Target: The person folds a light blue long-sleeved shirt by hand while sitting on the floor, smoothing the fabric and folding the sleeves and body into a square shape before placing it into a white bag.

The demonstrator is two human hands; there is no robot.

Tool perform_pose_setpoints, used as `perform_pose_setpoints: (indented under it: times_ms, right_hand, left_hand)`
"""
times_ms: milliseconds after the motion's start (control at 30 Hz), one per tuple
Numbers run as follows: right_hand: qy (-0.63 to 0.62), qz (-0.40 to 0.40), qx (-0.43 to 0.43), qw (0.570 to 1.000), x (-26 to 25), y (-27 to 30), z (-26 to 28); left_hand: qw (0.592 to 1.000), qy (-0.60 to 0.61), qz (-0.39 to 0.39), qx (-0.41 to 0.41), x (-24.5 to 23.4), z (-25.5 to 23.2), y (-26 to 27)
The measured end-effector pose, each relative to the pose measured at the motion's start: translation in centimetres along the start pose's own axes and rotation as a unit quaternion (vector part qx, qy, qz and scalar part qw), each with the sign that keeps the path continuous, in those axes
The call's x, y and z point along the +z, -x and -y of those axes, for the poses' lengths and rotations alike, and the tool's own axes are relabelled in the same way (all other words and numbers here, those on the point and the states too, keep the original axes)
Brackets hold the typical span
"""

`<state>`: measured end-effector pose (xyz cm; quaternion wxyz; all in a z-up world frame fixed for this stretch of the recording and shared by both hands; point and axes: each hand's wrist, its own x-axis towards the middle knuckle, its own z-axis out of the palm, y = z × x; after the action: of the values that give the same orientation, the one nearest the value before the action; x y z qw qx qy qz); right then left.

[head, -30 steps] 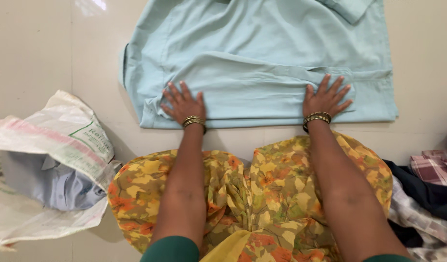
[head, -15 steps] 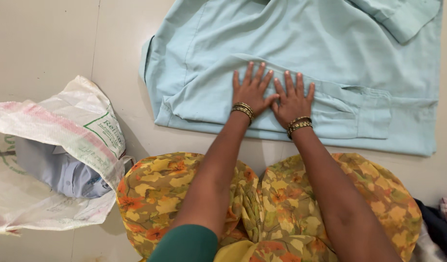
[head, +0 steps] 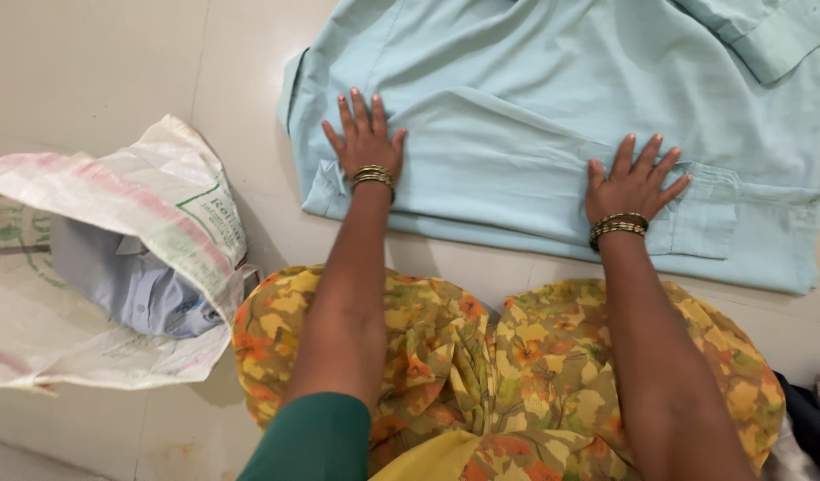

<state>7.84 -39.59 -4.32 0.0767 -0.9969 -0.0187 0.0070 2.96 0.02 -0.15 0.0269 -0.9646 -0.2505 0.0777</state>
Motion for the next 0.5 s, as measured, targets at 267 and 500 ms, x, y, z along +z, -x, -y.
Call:
perform_pose_setpoints:
  times_ms: [267, 500]
  right_hand:
    - [-0.023, 0.067, -0.199, 0.977, 1.5, 8.9, 10.3]
    - [0.034, 0.104, -0.17, 0.979, 0.5, 8.7, 7.9]
  left_hand:
    - [0.978, 0.124, -0.009, 0.166, 0.9, -10.4, 10.1]
    - [0.993, 0.093, 0.069, 0.032, 1.4, -4.8, 11.2]
